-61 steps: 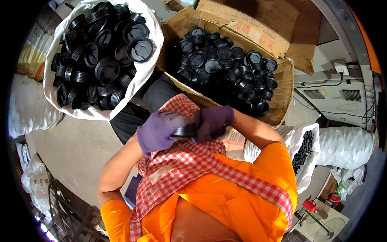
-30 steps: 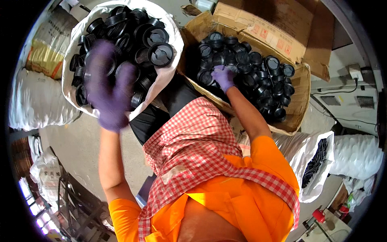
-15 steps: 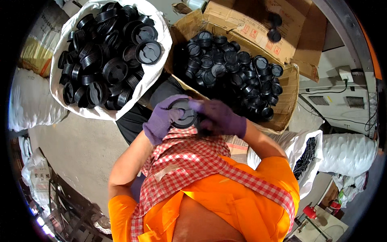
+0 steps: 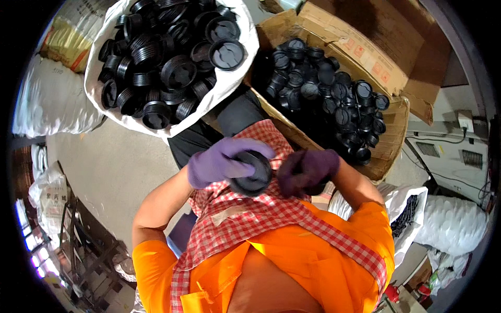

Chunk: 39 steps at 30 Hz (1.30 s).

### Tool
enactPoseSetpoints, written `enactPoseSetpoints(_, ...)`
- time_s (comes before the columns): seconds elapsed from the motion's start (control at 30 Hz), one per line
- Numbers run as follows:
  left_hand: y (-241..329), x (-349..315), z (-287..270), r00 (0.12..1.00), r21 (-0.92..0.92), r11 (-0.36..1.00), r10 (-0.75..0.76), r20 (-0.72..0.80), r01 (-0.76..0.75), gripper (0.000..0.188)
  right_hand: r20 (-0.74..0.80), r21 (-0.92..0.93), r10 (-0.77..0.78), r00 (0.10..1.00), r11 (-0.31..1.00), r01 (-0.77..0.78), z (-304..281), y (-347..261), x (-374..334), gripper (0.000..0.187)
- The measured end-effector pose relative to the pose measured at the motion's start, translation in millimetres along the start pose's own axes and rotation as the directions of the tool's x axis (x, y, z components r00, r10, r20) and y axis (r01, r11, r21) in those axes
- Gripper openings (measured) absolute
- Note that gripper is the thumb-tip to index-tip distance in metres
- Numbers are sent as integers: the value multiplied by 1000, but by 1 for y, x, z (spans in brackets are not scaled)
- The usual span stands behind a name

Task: The person, wearing gloves, sorts through a collection of black plastic lids from a large bag and places them into a cardboard box.

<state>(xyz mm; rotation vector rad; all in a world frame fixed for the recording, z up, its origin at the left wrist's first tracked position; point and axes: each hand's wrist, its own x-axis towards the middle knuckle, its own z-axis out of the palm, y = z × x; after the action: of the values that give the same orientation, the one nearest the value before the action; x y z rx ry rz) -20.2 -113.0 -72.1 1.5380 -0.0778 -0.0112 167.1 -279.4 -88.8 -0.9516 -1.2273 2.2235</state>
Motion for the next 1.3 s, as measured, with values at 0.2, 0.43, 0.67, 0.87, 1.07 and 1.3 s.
enactPoseSetpoints(0.2, 12, 12, 14, 873, -556, 831, -256, -416, -21, 54, -694, 68, -590, 413, 518, 853, -6, 6, 33, 22)
enactPoseSetpoints(0.43, -39, 12, 33, 871, -184, 972, -215, -441, 147, 51, -470, -859, -723, 506, 506, -75, -49, 15, 50, 20)
enactPoseSetpoints(0.67, 53, 18, -53, 720, 929, 276, 590, -366, 246, 46, -950, -198, -311, 40, 495, -846, -197, 190, 33, 27)
enactPoseSetpoints(0.87, 100, 25, -114, 544, 818, -78, 782, -305, 570, 60, -984, 89, 174, -24, 377, -922, -228, 168, 50, 43)
enactPoseSetpoints(1.07, 29, 51, -42, 845, 897, 441, 468, -260, 32, 45, -988, -14, -150, -25, 252, -968, -238, 180, 53, 34)
enactPoseSetpoints(1.3, -64, 91, 24, 939, 990, 54, 314, -141, 131, 53, -983, -146, -184, -27, 669, 728, -27, 28, 59, 11)
